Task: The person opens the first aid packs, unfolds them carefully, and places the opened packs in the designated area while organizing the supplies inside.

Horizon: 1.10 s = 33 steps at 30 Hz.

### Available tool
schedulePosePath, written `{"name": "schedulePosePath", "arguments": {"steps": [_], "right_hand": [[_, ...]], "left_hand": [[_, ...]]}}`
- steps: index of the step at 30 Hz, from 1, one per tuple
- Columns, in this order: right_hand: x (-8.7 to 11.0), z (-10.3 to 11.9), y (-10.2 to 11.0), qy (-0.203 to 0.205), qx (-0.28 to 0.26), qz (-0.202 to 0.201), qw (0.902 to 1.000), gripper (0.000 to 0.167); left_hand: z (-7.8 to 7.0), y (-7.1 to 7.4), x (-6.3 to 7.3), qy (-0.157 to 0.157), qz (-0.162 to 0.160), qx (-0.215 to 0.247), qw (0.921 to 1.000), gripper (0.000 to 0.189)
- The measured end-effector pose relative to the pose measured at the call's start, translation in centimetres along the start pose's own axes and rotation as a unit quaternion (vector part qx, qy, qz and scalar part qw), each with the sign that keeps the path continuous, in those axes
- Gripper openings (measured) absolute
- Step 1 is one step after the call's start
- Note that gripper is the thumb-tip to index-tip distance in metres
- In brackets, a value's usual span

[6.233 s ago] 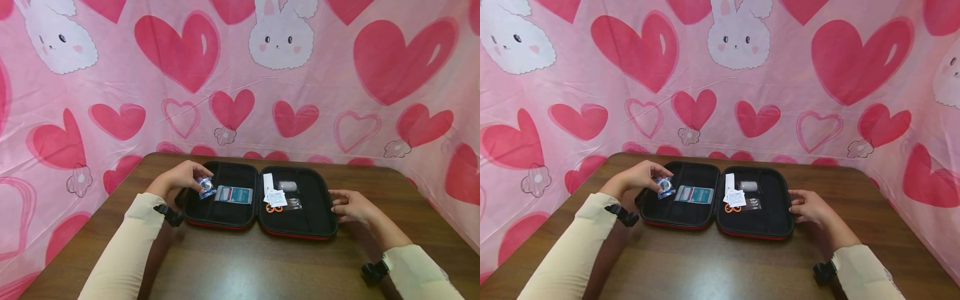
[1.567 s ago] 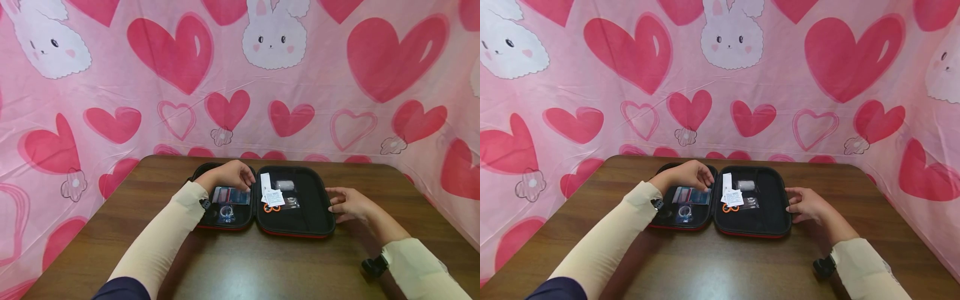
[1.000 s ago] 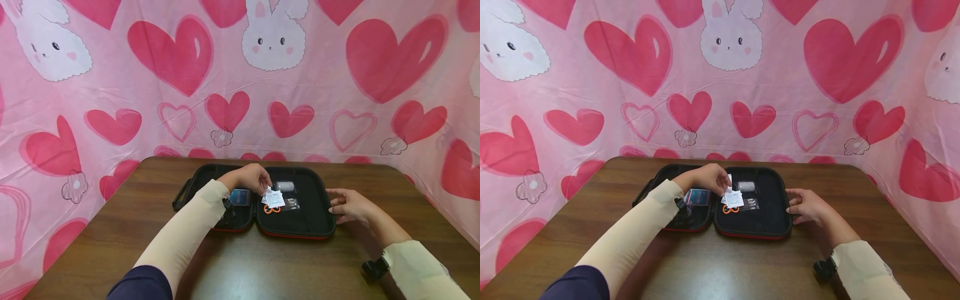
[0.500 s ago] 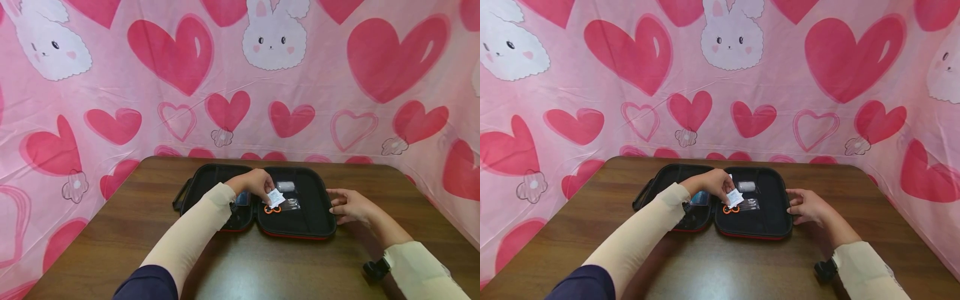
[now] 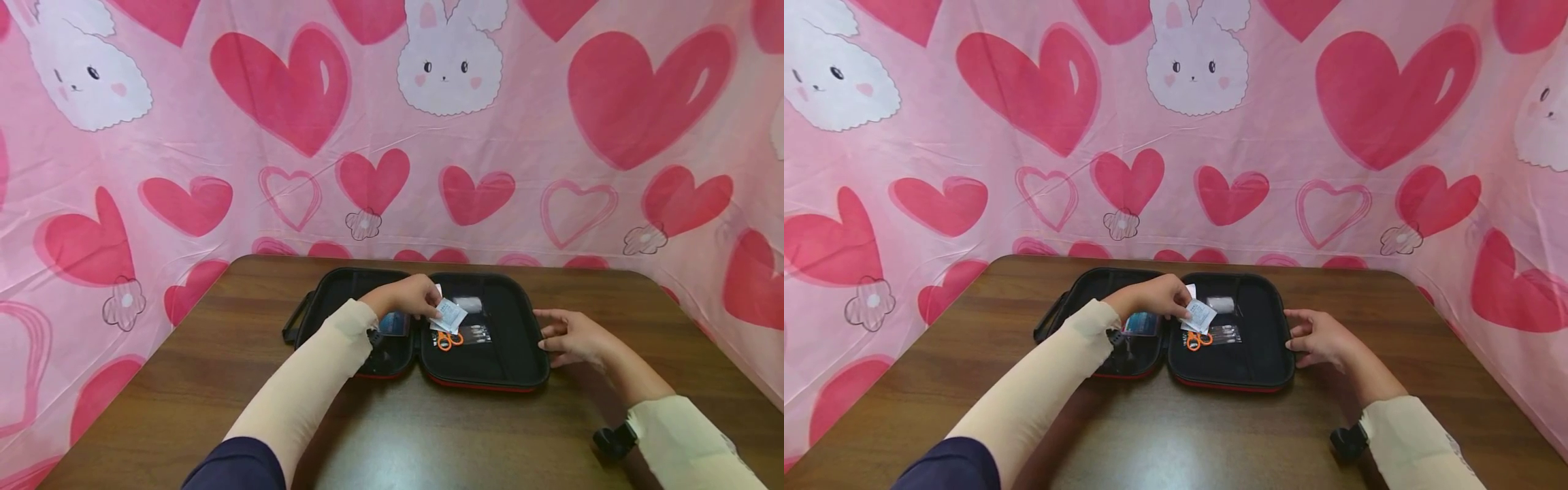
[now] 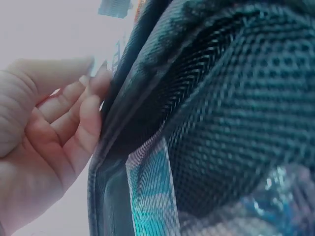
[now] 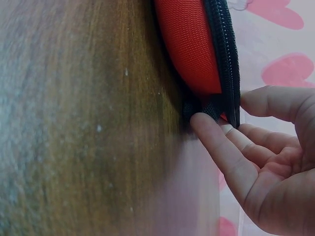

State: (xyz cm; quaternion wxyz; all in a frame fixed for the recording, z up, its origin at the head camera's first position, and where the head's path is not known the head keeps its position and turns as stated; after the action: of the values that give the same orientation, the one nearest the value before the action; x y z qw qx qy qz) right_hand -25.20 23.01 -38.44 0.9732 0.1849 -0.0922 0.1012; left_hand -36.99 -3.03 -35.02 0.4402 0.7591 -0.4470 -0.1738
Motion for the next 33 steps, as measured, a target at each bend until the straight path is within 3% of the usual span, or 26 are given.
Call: {"name": "schedulePosePath", "arguments": {"steps": [6, 11, 20, 33], "right_hand": [[0.1, 0.1, -0.1, 0.002, 0.001, 0.001, 1.0000, 0.073], [0.1, 0.1, -0.1, 0.001, 0.001, 0.000, 1.0000, 0.073], [0.2, 0.0, -0.1, 0.005, 0.003, -0.004, 1.0000, 0.073], [0.1, 0.0, -0.2, 0.008, -0.002, -0.001, 1.0000, 0.073]], "left_hand": [[0.7, 0.5, 1.2, 0.022, -0.011, 0.082, 0.9964, 0.009], [1.2, 1.2, 2.4, 0.030, -0.032, 0.123, 0.9915, 0.011], [2.5, 2.7, 4.4, 0.036, -0.074, 0.131, 0.9880, 0.010], [4.6, 3.6, 7.6, 0.056, -0.106, 0.148, 0.9817, 0.012]]}}
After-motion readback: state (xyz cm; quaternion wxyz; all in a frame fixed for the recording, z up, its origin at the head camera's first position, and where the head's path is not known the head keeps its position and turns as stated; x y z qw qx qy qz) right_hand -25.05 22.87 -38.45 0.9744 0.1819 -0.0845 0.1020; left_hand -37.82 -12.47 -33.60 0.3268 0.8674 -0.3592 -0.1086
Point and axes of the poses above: each hand's wrist, its own x-axis away from the middle knuckle, its own y-axis out of the back of the hand, z = x × y, the point moved 5 cm from there along -x, towards the middle knuckle, and after that the axes turned 1 degree about -x, right-handed, at the moved point
